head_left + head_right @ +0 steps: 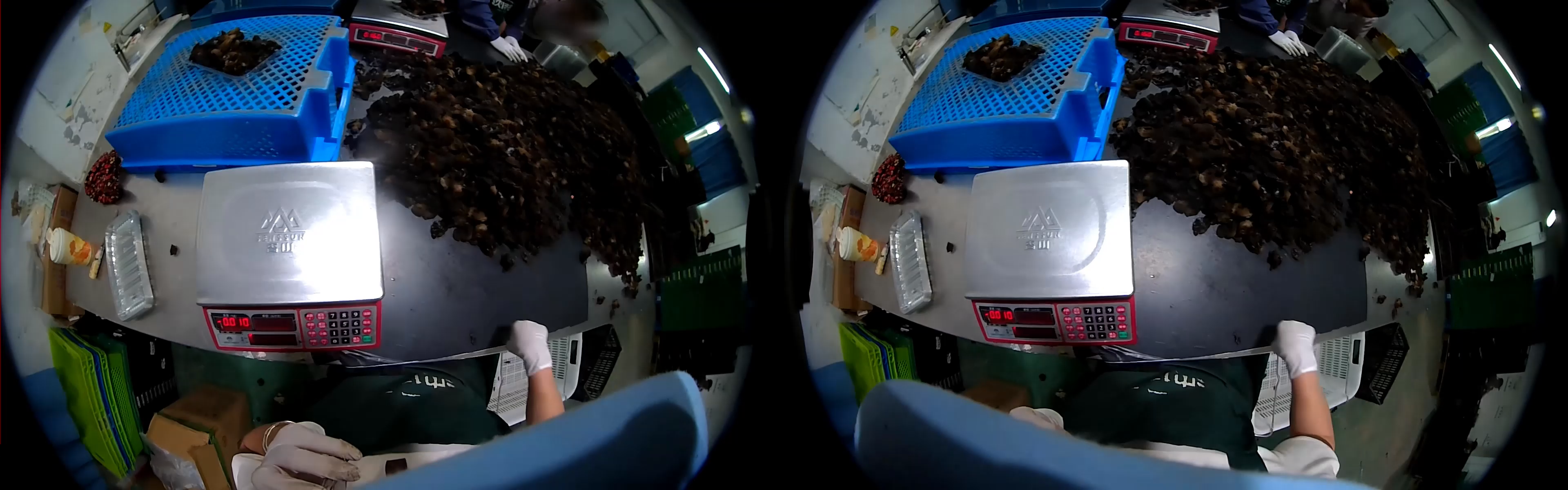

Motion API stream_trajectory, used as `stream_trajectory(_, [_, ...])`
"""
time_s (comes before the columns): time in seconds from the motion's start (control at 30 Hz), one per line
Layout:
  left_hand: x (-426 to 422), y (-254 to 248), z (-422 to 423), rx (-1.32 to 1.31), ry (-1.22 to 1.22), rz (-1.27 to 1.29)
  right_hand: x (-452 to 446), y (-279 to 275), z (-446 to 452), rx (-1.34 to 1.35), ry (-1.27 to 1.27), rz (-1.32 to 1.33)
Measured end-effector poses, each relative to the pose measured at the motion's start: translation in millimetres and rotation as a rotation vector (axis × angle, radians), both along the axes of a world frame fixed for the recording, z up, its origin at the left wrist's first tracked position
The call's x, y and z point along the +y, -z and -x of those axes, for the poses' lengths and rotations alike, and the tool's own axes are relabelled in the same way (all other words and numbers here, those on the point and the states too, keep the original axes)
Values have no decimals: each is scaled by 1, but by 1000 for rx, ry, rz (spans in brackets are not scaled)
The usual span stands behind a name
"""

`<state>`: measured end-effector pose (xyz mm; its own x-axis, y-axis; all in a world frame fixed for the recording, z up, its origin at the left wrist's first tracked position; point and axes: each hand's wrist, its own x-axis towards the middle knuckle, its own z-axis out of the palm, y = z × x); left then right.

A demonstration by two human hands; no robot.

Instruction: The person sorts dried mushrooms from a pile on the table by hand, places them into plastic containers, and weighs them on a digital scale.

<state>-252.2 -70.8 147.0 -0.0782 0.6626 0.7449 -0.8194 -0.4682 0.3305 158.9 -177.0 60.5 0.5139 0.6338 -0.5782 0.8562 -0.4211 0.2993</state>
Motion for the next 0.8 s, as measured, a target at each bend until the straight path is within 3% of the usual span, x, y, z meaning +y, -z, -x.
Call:
stream_trajectory(0.07, [0, 0, -7, -22, 19, 4, -13, -19, -1, -110, -36, -86])
stream_trajectory(0.2, [2, -4, -23, -52, 70, -14, 46, -12, 76, 267, -319, -938])
stream_trajectory(0.3, [2, -8, -31, -48, 101, -24, 90, 32, 160, 551, -463, -911])
stream_trajectory(0.37, [3, -9, -35, -42, 127, -22, 88, 63, 191, 470, -612, -796])
stream_trajectory(0.43, [5, -10, -40, -41, 152, -15, 73, 67, 173, 428, -466, -846])
stream_trajectory(0.47, [6, -9, -41, -42, 163, -8, 64, 55, 153, 387, -299, -723])
stream_trajectory(0.57, [8, -3, -46, -53, 200, 24, -22, 63, 87, -133, 127, -781])
stream_trajectory(0.6, [8, -1, -47, -60, 210, 37, -60, 56, 56, -109, 371, -685])
stream_trajectory(0.63, [8, 0, -49, -67, 219, 48, -109, 72, 38, -294, 478, -643])
stream_trajectory(0.67, [8, 1, -51, -72, 224, 56, -128, 52, 32, -488, 506, -452])
stream_trajectory(0.7, [8, 1, -53, -76, 229, 61, -139, 38, 25, -459, 647, -311])
stream_trajectory(0.77, [8, 1, -57, -80, 238, 67, -136, 43, 24, -544, 476, -538])
stream_trajectory(0.8, [8, 0, -58, -78, 249, 71, -125, 53, 27, -344, 434, -709])
